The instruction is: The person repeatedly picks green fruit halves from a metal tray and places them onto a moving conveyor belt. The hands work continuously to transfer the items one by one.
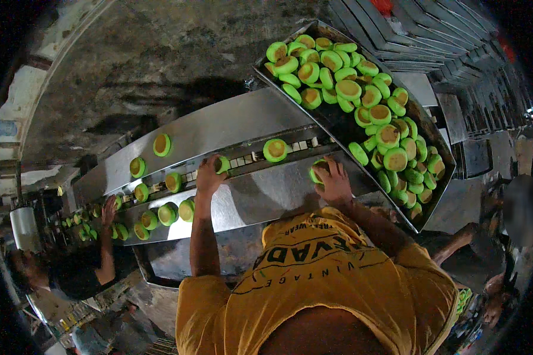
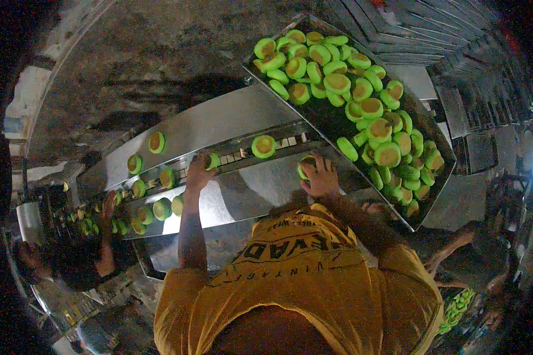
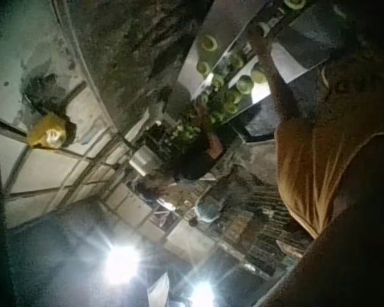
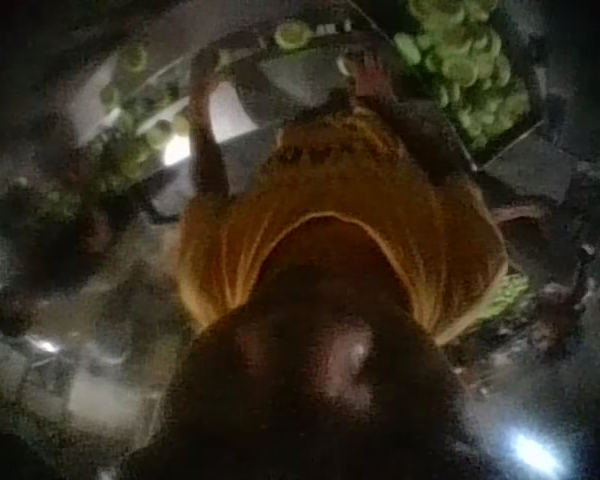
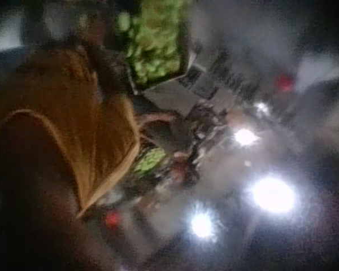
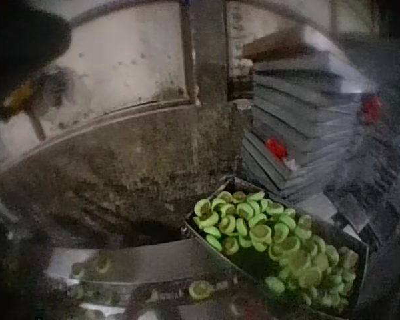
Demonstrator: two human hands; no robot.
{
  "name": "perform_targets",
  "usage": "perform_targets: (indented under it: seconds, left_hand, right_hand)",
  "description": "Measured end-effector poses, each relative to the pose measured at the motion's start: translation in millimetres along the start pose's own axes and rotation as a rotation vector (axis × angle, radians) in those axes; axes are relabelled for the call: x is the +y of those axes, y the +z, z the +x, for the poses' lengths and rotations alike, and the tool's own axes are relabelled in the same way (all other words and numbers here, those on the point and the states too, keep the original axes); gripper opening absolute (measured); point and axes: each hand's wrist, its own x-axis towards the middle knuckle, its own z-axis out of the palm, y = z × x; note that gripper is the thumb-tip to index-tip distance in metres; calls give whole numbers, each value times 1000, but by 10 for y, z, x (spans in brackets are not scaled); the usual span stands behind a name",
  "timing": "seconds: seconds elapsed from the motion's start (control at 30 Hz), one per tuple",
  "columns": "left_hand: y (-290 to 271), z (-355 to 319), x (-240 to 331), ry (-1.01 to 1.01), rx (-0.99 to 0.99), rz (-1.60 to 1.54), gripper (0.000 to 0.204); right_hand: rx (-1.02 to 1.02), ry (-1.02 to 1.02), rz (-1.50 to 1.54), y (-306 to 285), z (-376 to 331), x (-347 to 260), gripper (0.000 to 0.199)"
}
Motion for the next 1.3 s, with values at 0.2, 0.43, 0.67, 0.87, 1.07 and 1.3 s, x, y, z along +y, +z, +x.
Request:
perform_targets:
  seconds: [0.2, 0.43, 0.67, 0.87, 1.07, 1.3]
  left_hand:
    - [-213, -87, 841, -370, 392, 429, 71]
    - [284, 243, 1343, 71, 205, 293, 62]
    - [-39, 278, 1556, -131, 197, 363, 54]
    - [-26, 747, 2015, -39, 164, 3, 39]
    - [142, 568, 1914, -55, -86, 185, 56]
    - [178, 350, 1615, -198, -53, 245, 81]
  right_hand:
    - [144, 33, 204, -95, 654, -40, 58]
    - [38, 108, 152, 172, 1170, -63, 54]
    - [254, -97, 124, 171, 1191, -271, 34]
    - [495, -133, 174, -808, 1617, 200, 22]
    - [344, 107, -28, -987, 1861, 1416, 50]
    - [-49, 16, 726, -510, 1412, 181, 50]
